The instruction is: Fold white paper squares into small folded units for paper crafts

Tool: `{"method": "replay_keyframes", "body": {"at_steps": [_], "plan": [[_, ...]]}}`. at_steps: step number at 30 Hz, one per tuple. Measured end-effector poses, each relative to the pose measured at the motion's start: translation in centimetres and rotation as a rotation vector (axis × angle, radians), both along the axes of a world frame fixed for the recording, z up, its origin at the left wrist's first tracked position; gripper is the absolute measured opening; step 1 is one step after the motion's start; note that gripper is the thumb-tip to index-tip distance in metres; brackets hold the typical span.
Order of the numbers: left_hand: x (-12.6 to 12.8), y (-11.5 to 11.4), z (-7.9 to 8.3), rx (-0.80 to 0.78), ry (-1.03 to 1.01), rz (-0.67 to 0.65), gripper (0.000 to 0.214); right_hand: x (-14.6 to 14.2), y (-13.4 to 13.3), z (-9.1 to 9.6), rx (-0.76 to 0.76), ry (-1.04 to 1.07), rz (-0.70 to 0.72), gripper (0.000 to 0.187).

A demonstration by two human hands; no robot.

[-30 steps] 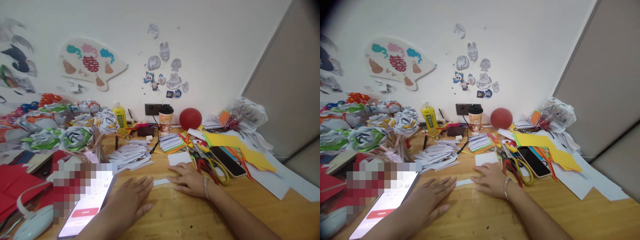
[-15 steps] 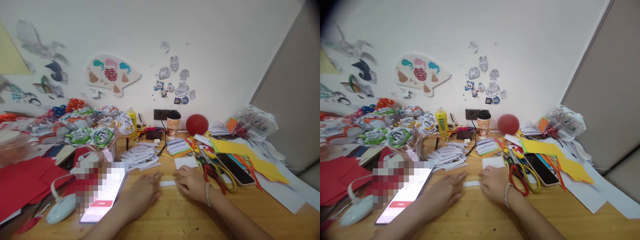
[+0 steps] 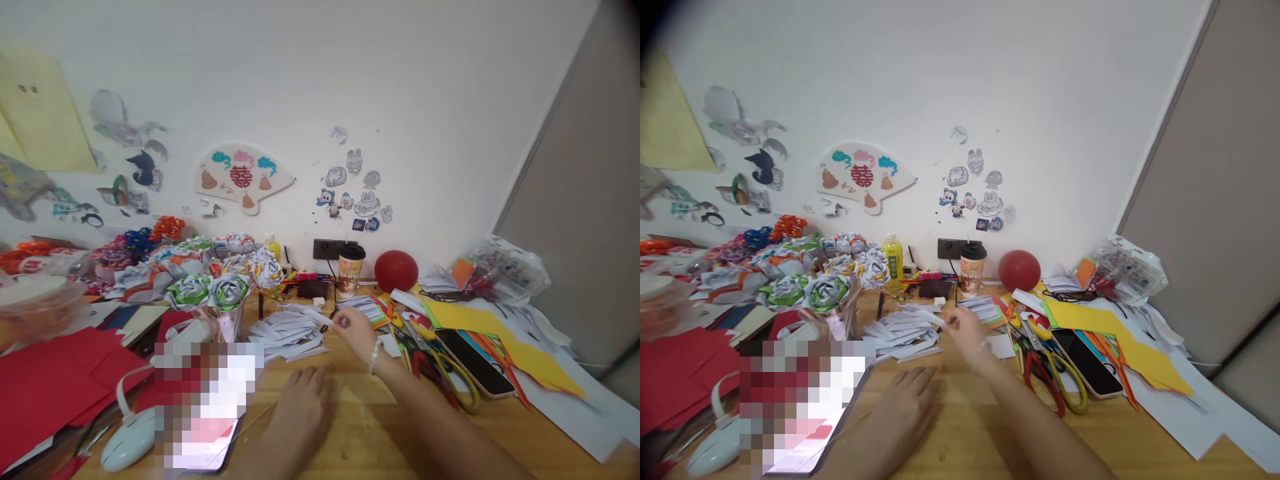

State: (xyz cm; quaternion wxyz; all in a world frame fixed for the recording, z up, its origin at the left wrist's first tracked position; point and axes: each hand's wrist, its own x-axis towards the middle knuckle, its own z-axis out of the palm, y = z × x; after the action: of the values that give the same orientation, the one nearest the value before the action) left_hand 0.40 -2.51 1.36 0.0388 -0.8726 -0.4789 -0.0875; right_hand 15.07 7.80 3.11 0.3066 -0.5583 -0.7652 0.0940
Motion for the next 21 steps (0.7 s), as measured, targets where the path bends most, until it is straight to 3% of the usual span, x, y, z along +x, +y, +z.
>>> {"method": "replay_keyframes", "body": {"at_steps": [4, 7, 9, 14, 16, 21], "plan": [[-0.3, 0.7, -0.7, -0.033, 0.032, 0.055, 0.037, -4.1, 3.1, 1.2, -0.003, -0.078, -0.001, 0.026], [-0.6, 1.0, -0.6, -0.055, 0.046, 0.093, 0.046, -4.0, 3.2, 1.2, -0.033, -0.161, 0.002, 0.019], [-0.8, 1.0, -0.4, -0.068, 0.062, 0.105, 0.048, -1.9, 2.2, 1.1, -0.025, -0.21, 0.007, 0.011], [-0.7, 0.8, -0.3, -0.059, 0.079, 0.123, 0.055, 6.1, -1.5, 0.7, -0.006, -0.36, 0.03, 0.013], [-0.6, 0.8, -0.2, -0.046, 0.085, 0.122, 0.054, 8.4, -2.5, 0.3, -0.007, -0.426, 0.074, 0.023], [-0.4, 0.6, 0.2, -0.06, 0.138, 0.108, 0.051, 9.8, -3.4, -1.5, 0.072, -0.647, 0.165, 0.016]]}}
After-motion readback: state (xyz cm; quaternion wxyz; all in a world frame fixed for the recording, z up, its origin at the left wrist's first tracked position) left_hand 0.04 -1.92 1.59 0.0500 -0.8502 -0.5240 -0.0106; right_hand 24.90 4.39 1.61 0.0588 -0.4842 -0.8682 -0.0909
